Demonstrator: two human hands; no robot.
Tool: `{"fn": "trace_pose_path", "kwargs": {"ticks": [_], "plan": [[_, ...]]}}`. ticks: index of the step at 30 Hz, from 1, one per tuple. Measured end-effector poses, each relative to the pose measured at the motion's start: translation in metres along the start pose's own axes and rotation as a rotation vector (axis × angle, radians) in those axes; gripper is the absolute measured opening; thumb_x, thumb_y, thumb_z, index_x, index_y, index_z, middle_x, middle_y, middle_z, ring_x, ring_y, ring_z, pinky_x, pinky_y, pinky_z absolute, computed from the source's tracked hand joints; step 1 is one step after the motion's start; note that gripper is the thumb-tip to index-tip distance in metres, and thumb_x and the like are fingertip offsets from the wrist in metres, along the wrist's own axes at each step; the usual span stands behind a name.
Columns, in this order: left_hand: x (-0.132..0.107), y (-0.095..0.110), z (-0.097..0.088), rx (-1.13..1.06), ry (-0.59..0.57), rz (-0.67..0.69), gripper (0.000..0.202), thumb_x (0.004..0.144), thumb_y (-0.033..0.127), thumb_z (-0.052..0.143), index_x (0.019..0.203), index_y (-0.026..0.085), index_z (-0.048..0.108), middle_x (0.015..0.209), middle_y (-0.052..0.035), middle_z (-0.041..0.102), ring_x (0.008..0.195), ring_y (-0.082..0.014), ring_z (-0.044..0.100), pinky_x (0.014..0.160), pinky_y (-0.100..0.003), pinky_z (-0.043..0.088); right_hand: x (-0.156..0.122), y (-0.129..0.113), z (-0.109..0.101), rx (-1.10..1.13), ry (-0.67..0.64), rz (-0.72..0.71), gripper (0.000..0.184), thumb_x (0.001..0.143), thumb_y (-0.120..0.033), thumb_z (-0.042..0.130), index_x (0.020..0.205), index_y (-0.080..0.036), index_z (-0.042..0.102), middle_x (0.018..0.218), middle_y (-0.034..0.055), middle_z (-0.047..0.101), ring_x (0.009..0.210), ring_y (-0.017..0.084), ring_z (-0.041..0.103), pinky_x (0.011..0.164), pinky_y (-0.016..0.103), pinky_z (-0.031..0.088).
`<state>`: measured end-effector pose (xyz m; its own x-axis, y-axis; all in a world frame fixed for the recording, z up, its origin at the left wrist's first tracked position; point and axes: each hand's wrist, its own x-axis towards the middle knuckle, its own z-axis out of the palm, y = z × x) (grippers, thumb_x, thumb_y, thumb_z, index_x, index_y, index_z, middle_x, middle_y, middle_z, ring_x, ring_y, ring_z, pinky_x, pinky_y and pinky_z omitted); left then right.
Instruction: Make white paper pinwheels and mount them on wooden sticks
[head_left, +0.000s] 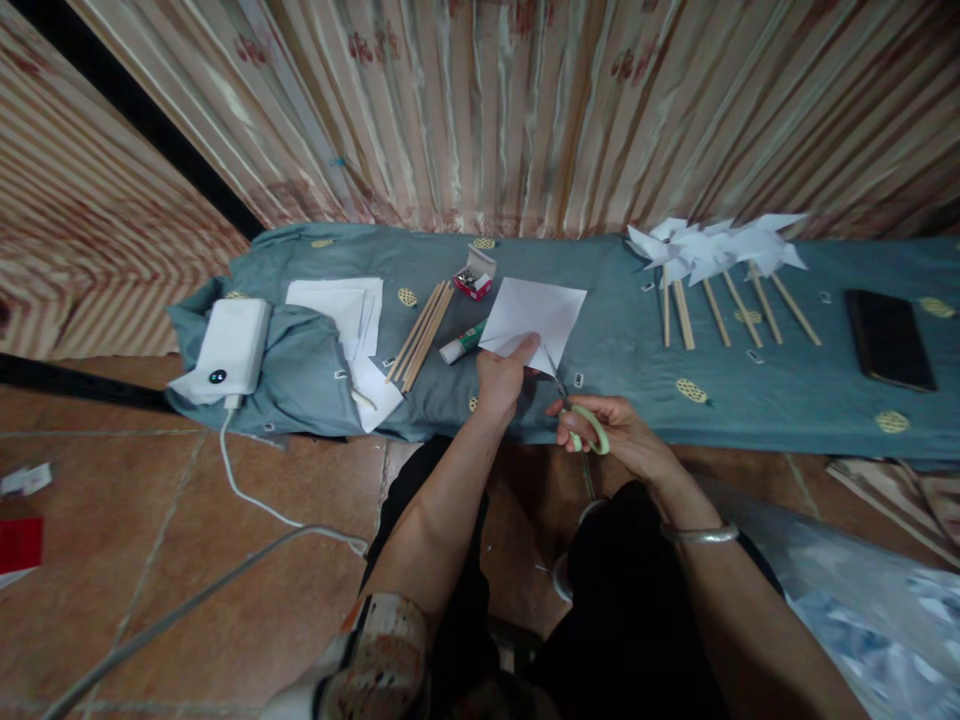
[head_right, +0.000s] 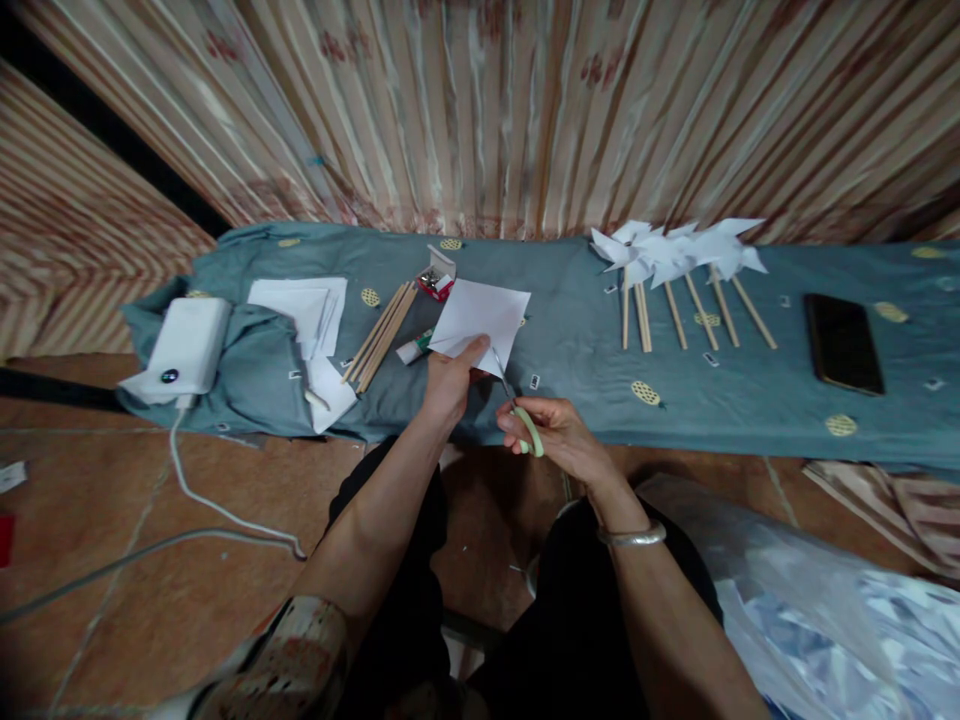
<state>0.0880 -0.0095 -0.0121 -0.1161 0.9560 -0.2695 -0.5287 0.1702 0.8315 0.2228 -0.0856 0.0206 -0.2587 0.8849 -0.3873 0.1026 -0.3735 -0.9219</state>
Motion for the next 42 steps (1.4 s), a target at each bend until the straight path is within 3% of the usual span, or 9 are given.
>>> {"fn": "trace_pose_path", "kwargs": {"ticks": [35, 42], "plan": [[-0.002, 0.005, 0.001, 0.028, 0.012, -0.036, 0.029, 0.057, 0.028, 0.078, 0.080, 0.013, 0.068, 0.078, -0.0040, 0.070, 0.061, -0.0135, 0.060, 0.052, -0.023, 0.048, 0.003, 0.009, -0.001, 0.078, 0.101, 0.077, 0.051, 0.046, -0.054, 0.088, 0.079, -0.018, 0.074, 0.056, -0.0020, 0.062, 0.050, 0.009, 0.056, 0.049, 0.021, 0.048], [-0.007, 0.011, -0.001, -0.007, -0.061, -0.046, 0.023, 0.056, 0.025, 0.075, 0.074, 0.014, 0.066, 0.068, -0.0005, 0.066, 0.058, -0.0117, 0.058, 0.050, -0.021, 0.047, 0.001, 0.003, 0.000, 0.067, 0.121, 0.095, 0.053, 0.043, -0.056, 0.088, 0.078, -0.018, 0.073, 0.055, -0.0026, 0.062, 0.049, 0.008, 0.057, 0.049, 0.020, 0.048]]}}
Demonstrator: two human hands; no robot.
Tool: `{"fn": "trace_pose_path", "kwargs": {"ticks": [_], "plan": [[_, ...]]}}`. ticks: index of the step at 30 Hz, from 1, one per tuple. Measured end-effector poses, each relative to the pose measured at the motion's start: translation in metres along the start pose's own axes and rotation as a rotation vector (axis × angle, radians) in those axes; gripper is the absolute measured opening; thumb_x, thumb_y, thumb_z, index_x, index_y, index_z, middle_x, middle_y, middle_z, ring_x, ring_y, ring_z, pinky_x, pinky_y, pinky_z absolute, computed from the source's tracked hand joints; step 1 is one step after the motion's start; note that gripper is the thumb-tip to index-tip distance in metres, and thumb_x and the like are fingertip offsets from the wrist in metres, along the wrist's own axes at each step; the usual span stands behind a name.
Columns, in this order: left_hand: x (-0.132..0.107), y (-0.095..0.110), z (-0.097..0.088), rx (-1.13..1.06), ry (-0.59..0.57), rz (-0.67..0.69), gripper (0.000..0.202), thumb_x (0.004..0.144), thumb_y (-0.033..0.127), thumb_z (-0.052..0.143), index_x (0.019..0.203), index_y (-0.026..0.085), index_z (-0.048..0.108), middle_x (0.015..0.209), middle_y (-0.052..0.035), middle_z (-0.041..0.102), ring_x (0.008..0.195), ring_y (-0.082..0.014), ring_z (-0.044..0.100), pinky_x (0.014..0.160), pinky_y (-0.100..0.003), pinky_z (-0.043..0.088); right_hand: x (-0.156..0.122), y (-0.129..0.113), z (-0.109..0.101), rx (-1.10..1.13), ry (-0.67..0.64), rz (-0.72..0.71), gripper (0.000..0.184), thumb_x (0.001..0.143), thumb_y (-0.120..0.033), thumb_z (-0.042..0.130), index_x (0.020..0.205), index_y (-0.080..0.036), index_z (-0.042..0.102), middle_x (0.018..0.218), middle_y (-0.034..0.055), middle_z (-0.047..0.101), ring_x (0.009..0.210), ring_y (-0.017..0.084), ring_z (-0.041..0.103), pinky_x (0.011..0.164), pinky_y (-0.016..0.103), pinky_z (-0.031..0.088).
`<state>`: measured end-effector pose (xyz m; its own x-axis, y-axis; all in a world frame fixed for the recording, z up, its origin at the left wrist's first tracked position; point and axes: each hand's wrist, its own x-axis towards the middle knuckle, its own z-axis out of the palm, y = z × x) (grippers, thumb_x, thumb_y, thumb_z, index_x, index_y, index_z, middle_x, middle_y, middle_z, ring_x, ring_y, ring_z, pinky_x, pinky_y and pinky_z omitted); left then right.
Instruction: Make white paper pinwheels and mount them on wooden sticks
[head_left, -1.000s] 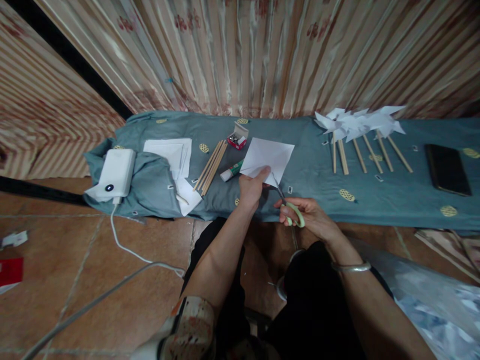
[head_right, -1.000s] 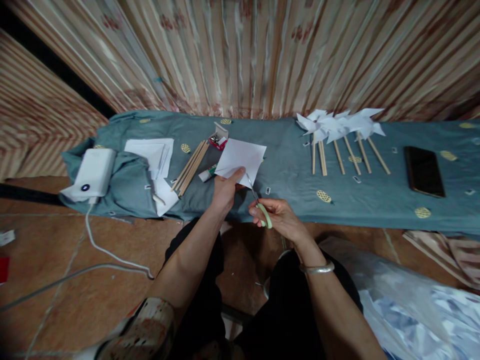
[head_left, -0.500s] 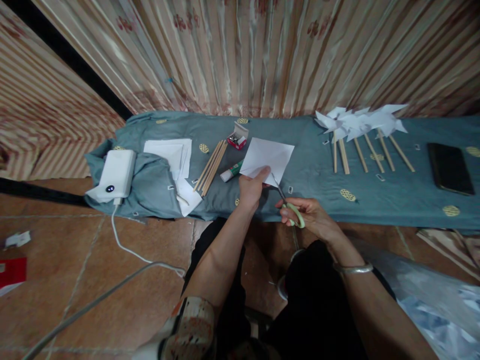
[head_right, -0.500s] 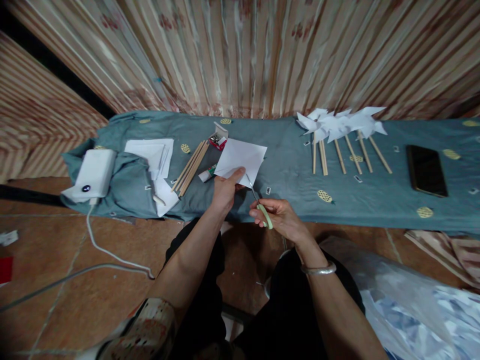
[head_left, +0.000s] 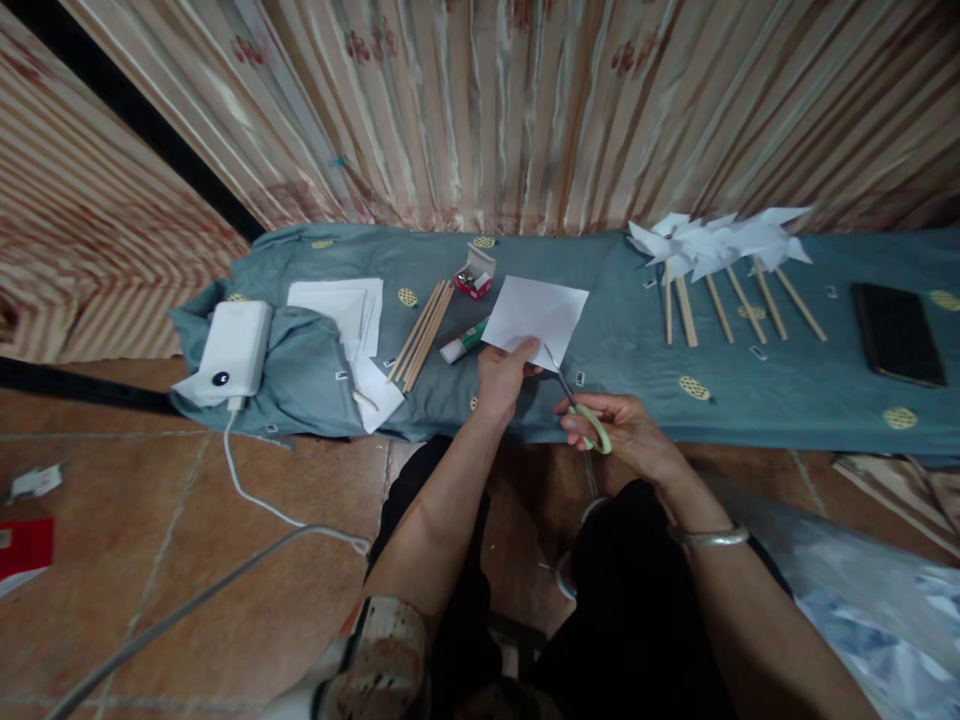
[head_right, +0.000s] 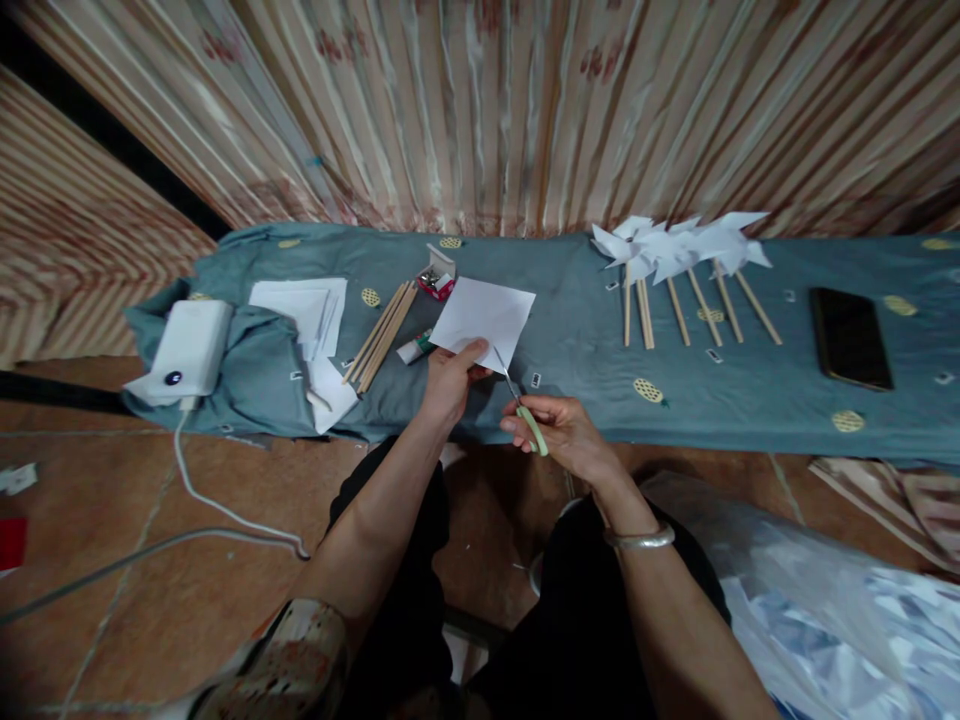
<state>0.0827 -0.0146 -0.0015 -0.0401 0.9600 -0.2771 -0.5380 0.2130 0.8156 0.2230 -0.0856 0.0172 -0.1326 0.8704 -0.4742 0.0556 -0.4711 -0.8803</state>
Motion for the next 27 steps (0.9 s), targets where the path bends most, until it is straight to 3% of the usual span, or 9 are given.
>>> {"fn": "trace_pose_path", "kwargs": {"ticks": [11, 27], "plan": [[-0.0021, -0.0012, -0.0016, 0.112, 0.016, -0.009, 0.014, 0.058, 0.018, 0.072, 0.070, 0.014, 0.067, 0.068, -0.0010, 0.067, 0.058, -0.0130, 0.059, 0.052, -0.023, 0.046, -0.0010, -0.0016, 0.0031, -0.017, -0.008, -0.041, 0.052, 0.047, -0.058, 0.085, 0.078, -0.018, 0.071, 0.057, -0.0026, 0.061, 0.047, 0.008, 0.054, 0.047, 0.022, 0.047], [-0.0022, -0.0017, 0.0000, 0.104, 0.003, -0.010, 0.015, 0.056, 0.018, 0.071, 0.070, 0.014, 0.067, 0.066, -0.0004, 0.067, 0.056, -0.0122, 0.057, 0.051, -0.023, 0.045, 0.0009, 0.0011, 0.0018, -0.021, -0.004, -0.071, 0.051, 0.051, -0.058, 0.084, 0.079, -0.018, 0.071, 0.057, -0.0022, 0.060, 0.049, 0.009, 0.054, 0.048, 0.023, 0.048]]}}
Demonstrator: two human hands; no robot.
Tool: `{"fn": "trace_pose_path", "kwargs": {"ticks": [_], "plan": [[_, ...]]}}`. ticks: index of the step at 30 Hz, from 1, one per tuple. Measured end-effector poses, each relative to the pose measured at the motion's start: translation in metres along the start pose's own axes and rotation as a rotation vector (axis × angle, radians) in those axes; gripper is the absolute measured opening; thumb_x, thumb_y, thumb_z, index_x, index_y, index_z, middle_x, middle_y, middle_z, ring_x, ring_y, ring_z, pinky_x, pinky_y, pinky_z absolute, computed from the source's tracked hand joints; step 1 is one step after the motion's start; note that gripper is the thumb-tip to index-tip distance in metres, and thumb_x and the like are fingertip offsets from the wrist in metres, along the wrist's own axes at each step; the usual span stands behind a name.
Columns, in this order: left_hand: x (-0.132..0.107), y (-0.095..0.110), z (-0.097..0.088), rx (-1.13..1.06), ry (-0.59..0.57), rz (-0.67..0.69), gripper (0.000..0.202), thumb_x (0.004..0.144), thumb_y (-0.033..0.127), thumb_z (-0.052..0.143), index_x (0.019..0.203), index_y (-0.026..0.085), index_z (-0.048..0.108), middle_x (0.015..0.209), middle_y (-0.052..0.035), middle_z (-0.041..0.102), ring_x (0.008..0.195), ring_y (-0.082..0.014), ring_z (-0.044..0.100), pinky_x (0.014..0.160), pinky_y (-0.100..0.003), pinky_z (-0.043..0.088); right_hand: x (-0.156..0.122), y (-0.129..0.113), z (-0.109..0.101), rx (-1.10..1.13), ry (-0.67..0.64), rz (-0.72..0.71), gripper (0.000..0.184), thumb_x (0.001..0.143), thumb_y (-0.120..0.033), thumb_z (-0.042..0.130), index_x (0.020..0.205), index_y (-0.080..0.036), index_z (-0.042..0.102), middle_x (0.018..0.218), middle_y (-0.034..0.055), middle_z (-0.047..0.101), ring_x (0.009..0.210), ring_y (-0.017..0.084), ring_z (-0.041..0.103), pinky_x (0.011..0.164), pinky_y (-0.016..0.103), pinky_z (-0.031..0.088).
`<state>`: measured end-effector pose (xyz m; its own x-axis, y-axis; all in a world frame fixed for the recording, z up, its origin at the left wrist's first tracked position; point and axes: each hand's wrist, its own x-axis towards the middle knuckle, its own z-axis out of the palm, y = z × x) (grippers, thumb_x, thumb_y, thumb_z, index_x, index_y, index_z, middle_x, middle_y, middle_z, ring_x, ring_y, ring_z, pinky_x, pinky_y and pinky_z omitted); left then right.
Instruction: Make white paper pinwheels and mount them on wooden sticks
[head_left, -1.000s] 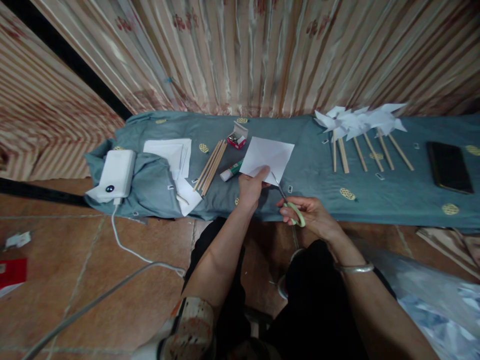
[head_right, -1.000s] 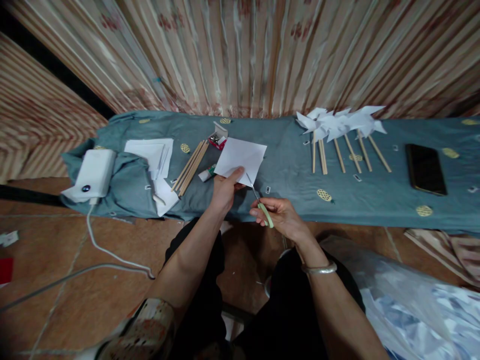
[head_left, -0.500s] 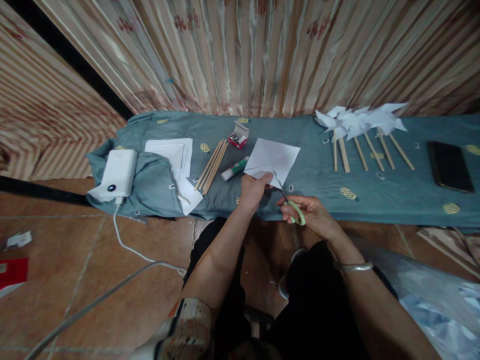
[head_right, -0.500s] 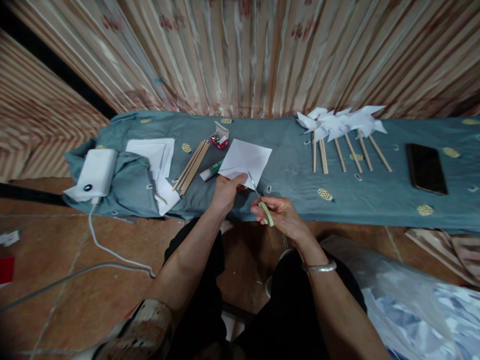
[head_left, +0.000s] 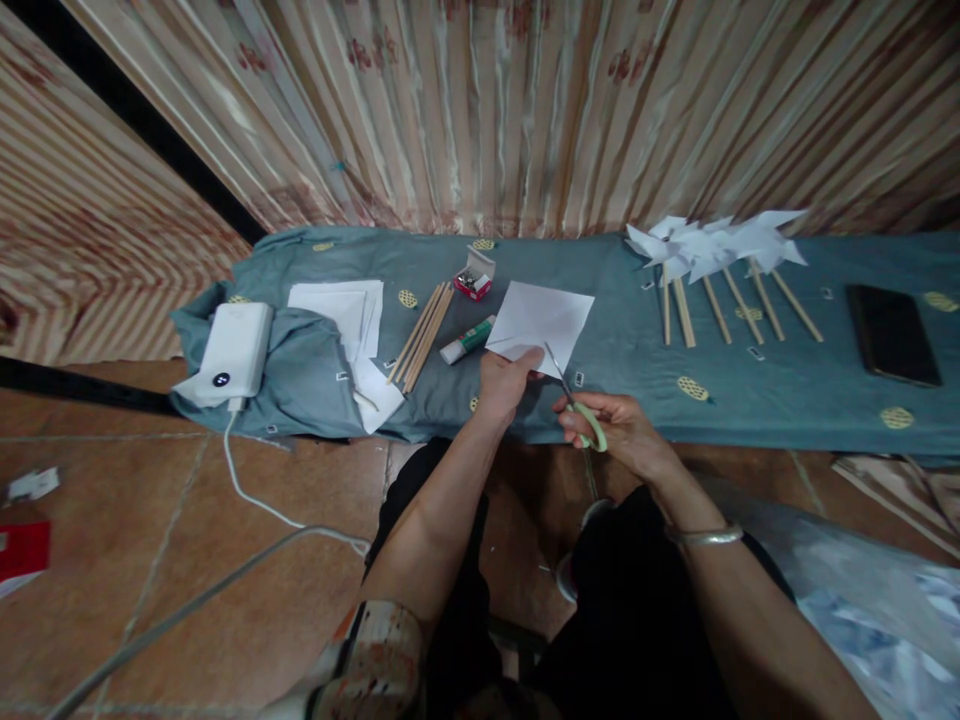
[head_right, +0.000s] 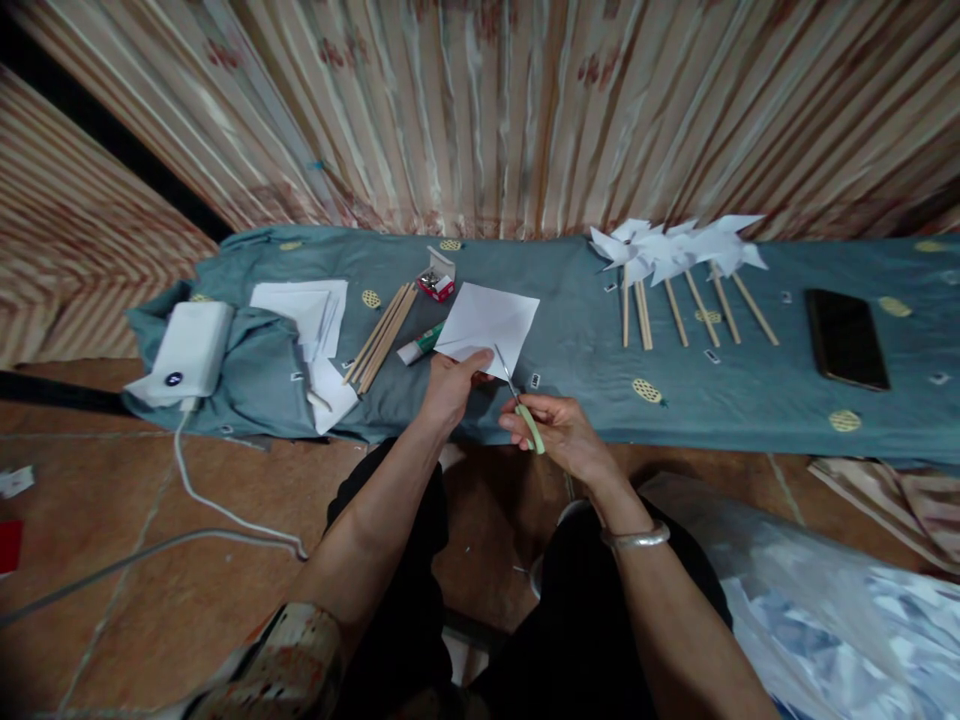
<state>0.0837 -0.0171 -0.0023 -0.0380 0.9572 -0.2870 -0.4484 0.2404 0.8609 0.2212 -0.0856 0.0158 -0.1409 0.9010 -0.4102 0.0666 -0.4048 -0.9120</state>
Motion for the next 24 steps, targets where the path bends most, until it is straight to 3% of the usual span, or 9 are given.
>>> {"fn": "trace_pose_path", "kwargs": {"ticks": [24], "plan": [[-0.0049, -0.0044, 0.0005, 0.040, -0.044, 0.011, 0.015, 0.056, 0.019, 0.072, 0.069, 0.015, 0.066, 0.065, 0.0002, 0.065, 0.056, -0.0118, 0.056, 0.053, -0.023, 0.045, 0.0016, 0.0042, -0.0040, 0.003, 0.009, -0.008, 0.050, 0.050, -0.059, 0.084, 0.076, -0.018, 0.072, 0.058, -0.0023, 0.060, 0.049, 0.008, 0.054, 0.047, 0.022, 0.047]]}}
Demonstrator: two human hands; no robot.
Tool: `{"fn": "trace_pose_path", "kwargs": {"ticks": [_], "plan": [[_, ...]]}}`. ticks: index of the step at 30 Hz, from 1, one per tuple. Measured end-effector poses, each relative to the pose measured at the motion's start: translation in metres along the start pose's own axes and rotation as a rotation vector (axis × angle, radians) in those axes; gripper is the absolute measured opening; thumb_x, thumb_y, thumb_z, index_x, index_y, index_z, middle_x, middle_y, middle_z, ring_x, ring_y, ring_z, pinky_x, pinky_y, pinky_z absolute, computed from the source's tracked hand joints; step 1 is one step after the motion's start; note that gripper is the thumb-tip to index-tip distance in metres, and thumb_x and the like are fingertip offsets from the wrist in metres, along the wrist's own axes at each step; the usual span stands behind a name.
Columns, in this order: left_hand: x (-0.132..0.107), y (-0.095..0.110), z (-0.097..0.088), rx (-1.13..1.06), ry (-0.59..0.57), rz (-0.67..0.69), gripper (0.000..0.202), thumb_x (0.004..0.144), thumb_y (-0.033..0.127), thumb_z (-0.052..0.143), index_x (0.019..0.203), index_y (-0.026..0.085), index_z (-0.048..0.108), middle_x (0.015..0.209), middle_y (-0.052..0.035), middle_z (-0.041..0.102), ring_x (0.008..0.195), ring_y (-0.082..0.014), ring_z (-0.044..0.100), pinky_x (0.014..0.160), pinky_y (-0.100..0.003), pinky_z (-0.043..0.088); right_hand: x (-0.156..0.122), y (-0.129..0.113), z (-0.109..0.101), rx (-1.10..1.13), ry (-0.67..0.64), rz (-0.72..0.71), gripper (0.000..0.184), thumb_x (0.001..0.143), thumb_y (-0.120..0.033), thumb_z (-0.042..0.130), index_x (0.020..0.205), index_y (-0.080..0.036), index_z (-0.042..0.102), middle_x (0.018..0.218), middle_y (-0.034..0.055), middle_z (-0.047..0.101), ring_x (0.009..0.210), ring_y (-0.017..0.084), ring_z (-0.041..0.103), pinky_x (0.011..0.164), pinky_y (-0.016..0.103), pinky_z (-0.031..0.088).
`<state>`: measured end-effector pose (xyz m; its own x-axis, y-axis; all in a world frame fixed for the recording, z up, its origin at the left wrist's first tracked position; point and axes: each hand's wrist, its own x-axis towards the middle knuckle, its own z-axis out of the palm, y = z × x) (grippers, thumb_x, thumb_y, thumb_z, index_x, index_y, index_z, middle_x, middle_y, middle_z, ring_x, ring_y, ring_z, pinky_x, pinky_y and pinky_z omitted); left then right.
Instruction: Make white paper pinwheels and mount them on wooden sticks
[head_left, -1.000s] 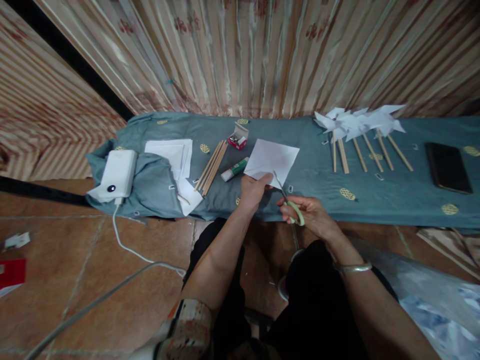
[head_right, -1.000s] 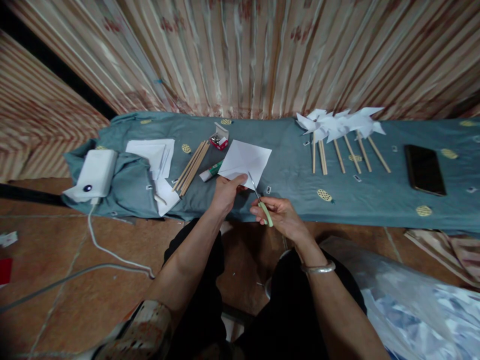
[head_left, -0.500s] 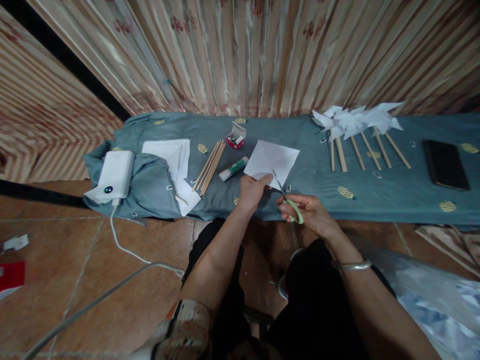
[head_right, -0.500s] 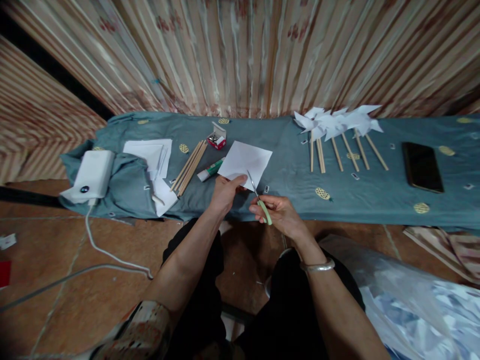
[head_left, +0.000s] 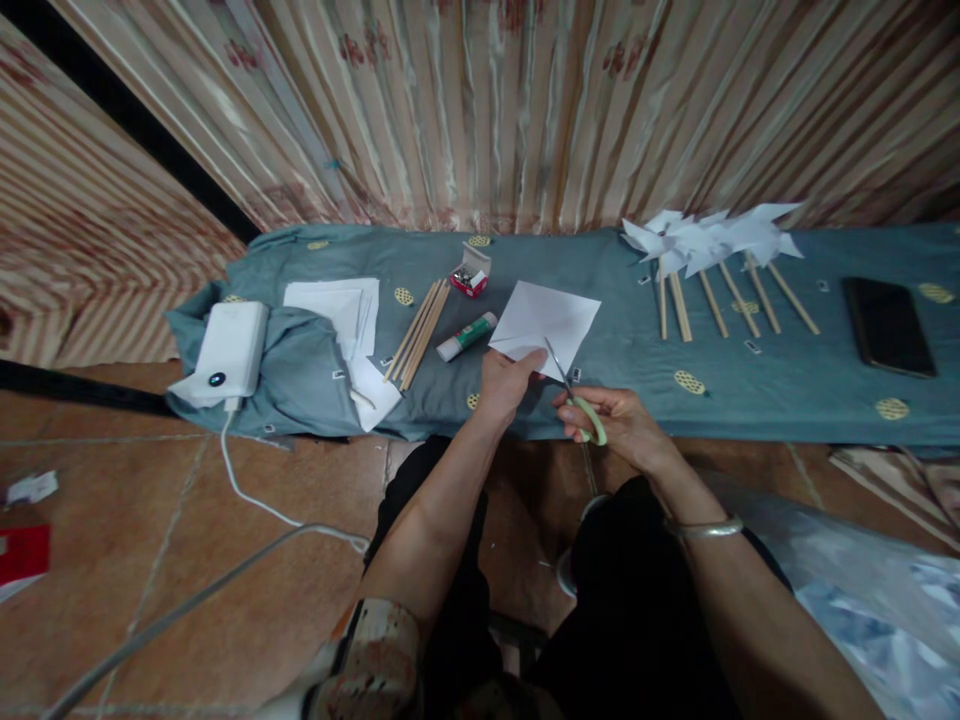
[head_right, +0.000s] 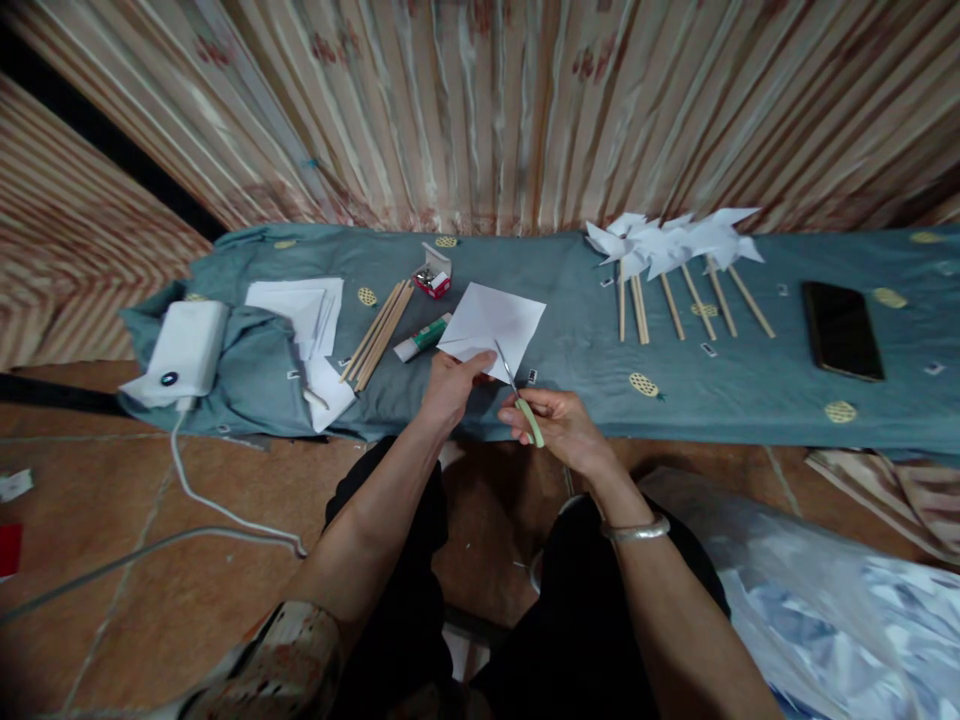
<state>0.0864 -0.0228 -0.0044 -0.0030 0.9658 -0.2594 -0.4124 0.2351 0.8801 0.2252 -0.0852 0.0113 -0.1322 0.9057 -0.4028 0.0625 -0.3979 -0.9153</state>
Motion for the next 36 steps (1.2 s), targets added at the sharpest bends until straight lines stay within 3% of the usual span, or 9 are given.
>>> {"fn": "trace_pose_path", "kwargs": {"ticks": [21, 26, 36], "plan": [[-0.0030, -0.0017, -0.0016, -0.005, -0.017, 0.002, 0.017, 0.056, 0.021, 0.074, 0.070, 0.014, 0.067, 0.067, -0.0008, 0.067, 0.057, -0.0126, 0.057, 0.053, -0.023, 0.046, -0.0037, -0.0044, 0.0020, 0.017, 0.006, 0.030, 0.050, 0.047, -0.058, 0.085, 0.074, -0.018, 0.070, 0.055, -0.0032, 0.059, 0.048, 0.007, 0.053, 0.045, 0.020, 0.045], [-0.0017, -0.0031, -0.0017, -0.006, -0.021, 0.009, 0.018, 0.055, 0.021, 0.074, 0.071, 0.015, 0.067, 0.067, -0.0003, 0.067, 0.056, -0.0122, 0.057, 0.052, -0.023, 0.046, -0.0031, -0.0058, 0.0033, 0.044, 0.035, 0.044, 0.052, 0.041, -0.057, 0.088, 0.071, -0.018, 0.071, 0.053, -0.0040, 0.059, 0.048, 0.007, 0.053, 0.046, 0.019, 0.045], [-0.0015, -0.0020, -0.0007, -0.004, 0.008, -0.020, 0.016, 0.057, 0.020, 0.075, 0.071, 0.014, 0.068, 0.068, -0.0010, 0.068, 0.057, -0.0129, 0.058, 0.054, -0.024, 0.046, -0.0002, -0.0010, 0.0016, 0.051, 0.038, 0.018, 0.046, 0.042, -0.049, 0.090, 0.072, -0.019, 0.072, 0.055, -0.0033, 0.059, 0.048, 0.008, 0.054, 0.045, 0.021, 0.046]]}}
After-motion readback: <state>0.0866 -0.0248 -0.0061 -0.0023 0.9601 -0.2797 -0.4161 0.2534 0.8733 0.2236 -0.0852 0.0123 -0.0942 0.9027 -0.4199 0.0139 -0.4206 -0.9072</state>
